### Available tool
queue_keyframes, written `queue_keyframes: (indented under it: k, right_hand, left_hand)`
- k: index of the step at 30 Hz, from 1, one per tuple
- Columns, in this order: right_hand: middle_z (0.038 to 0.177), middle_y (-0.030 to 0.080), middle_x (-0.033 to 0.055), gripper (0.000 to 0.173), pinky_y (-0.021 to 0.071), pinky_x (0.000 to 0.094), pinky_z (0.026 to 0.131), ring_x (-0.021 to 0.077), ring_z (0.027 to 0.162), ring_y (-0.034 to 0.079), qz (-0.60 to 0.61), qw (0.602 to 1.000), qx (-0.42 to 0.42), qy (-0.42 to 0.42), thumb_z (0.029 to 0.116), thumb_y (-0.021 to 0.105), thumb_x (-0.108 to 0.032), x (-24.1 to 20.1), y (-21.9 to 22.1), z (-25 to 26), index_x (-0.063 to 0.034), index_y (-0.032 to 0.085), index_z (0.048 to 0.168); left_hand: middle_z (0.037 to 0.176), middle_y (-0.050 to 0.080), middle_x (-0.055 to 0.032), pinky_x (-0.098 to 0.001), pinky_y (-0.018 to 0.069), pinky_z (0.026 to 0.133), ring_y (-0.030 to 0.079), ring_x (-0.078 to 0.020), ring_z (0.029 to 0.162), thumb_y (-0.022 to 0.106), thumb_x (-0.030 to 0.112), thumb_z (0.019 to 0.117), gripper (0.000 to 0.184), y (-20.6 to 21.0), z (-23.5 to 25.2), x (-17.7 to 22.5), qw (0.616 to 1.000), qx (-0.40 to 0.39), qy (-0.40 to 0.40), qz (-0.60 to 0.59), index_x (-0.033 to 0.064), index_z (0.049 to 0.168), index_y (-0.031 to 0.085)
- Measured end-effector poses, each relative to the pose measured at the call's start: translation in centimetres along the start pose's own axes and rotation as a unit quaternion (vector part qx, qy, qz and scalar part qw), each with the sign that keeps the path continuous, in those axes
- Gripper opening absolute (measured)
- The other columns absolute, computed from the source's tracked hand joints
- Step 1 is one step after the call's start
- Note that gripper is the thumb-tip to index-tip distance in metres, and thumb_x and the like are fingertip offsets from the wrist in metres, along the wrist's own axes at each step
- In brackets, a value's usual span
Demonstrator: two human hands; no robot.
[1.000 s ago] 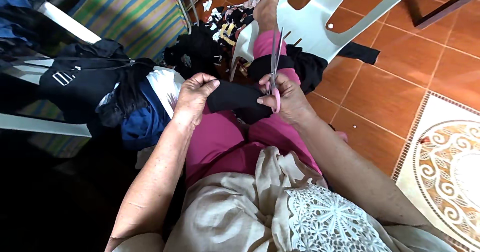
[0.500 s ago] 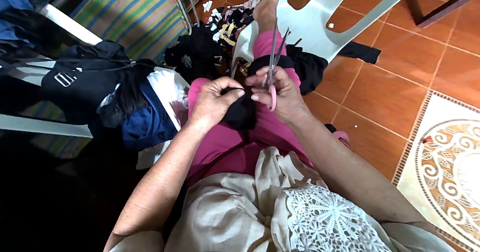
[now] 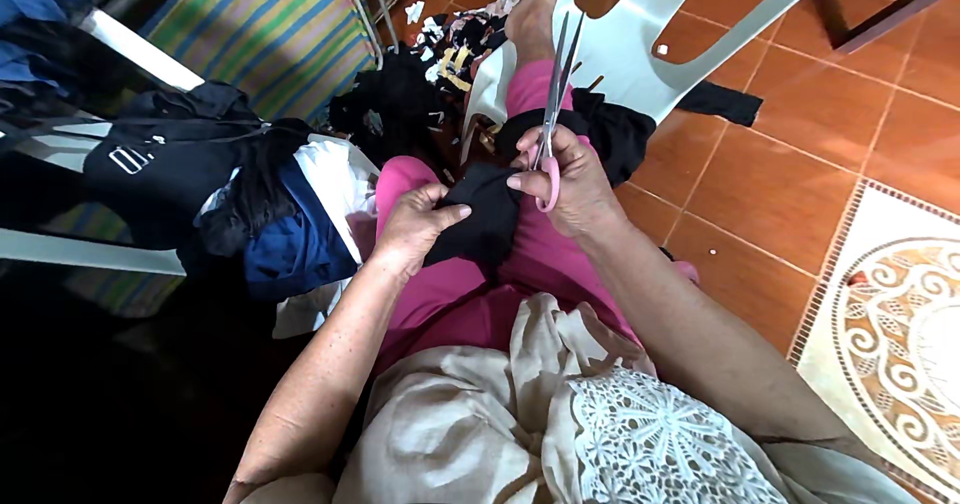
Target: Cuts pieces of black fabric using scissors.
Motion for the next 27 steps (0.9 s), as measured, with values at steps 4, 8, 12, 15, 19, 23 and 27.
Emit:
queue_keyframes:
  k: [4,8,12,15,19,23,27]
  right_hand:
    - [0.08,0.062,-0.0037,0.037,0.0432,0.0119,0.047,-0.0004,0.056,0.053,-0.019,1.0,0.001,0.007,0.0819,0.066,0.007,0.2,-0.6,-0.4,-0.0147,0.06,0.111]
    - [0.079,0.062,-0.0046,0.036,0.0433,0.0115,0.046,-0.0011,0.054,0.052,-0.01,1.0,0.01,0.005,0.0817,0.067,0.007,0.5,-1.1,-0.3,-0.0151,0.061,0.11]
    - [0.082,0.063,-0.0048,0.037,0.0443,0.0114,0.049,-0.0013,0.058,0.054,-0.023,1.0,0.015,0.013,0.0832,0.066,0.007,0.1,-1.2,-0.3,-0.0157,0.06,0.111]
    - [0.077,0.06,-0.006,0.033,0.0411,0.01,0.046,-0.0028,0.053,0.05,-0.026,1.0,0.005,-0.006,0.0836,0.064,0.004,-0.1,-0.8,-0.5,-0.0158,0.058,0.109]
    - [0.081,0.063,-0.0097,0.033,0.0426,0.008,0.047,-0.0061,0.057,0.053,-0.034,0.999,0.006,-0.019,0.0841,0.067,0.002,-0.1,-0.8,0.0,-0.017,0.06,0.109]
    - [0.085,0.065,-0.0075,0.037,0.0471,0.0105,0.052,-0.0029,0.063,0.057,-0.01,1.0,0.012,-0.01,0.0824,0.068,0.008,-0.6,-0.7,0.2,-0.0164,0.06,0.11]
    - [0.085,0.065,-0.0089,0.037,0.0489,0.0118,0.055,-0.0027,0.066,0.06,0.01,0.999,0.041,-0.023,0.0801,0.068,0.009,-0.8,-1.3,0.9,-0.0139,0.057,0.107]
  left_hand:
    - [0.084,0.069,-0.0002,-0.0273,0.058,0.074,0.066,-0.0068,0.076,0.055,0.002,0.102,0.013,-0.5,0.3,0.9,0.997,0.033,0.033,-0.055,0.0046,0.096,0.067]
    - [0.08,0.069,0.0021,-0.0233,0.0584,0.068,0.066,-0.004,0.071,0.05,0.007,0.1053,0.021,-0.4,0.4,1.6,0.995,0.02,0.05,-0.082,0.0079,0.095,0.069]
    - [0.079,0.068,0.0011,-0.0237,0.0573,0.065,0.065,-0.0054,0.069,0.051,0.011,0.1064,0.02,-0.4,0.3,1.4,0.997,0.023,0.026,-0.075,0.0083,0.095,0.068]
    - [0.077,0.066,0.0024,-0.021,0.0551,0.061,0.063,-0.0034,0.066,0.051,0.011,0.1062,0.021,-0.4,0.3,1.8,0.998,0.006,0.036,-0.045,0.0098,0.092,0.067]
    - [0.079,0.064,0.0026,-0.0231,0.0566,0.068,0.064,-0.0042,0.072,0.045,0.01,0.1078,0.022,-0.5,0.3,2.5,0.998,-0.019,0.046,-0.043,0.0101,0.095,0.062]
    - [0.081,0.065,0.0033,-0.0219,0.0563,0.067,0.064,-0.0032,0.071,0.046,0.012,0.108,0.019,-0.1,0.4,1.9,0.998,-0.016,0.054,-0.034,0.0121,0.098,0.061]
    - [0.087,0.07,0.0001,-0.0233,0.0585,0.068,0.067,-0.0051,0.075,0.062,0.001,0.0952,0.012,0.5,-0.1,1.3,0.993,-0.095,0.065,-0.003,0.0065,0.106,0.065]
Point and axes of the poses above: each hand's wrist, its own z-axis towards the middle knuckle, its own y-axis out of the palm, x = y × z, the point moved 7 cm from there along z, towards the middle knuckle
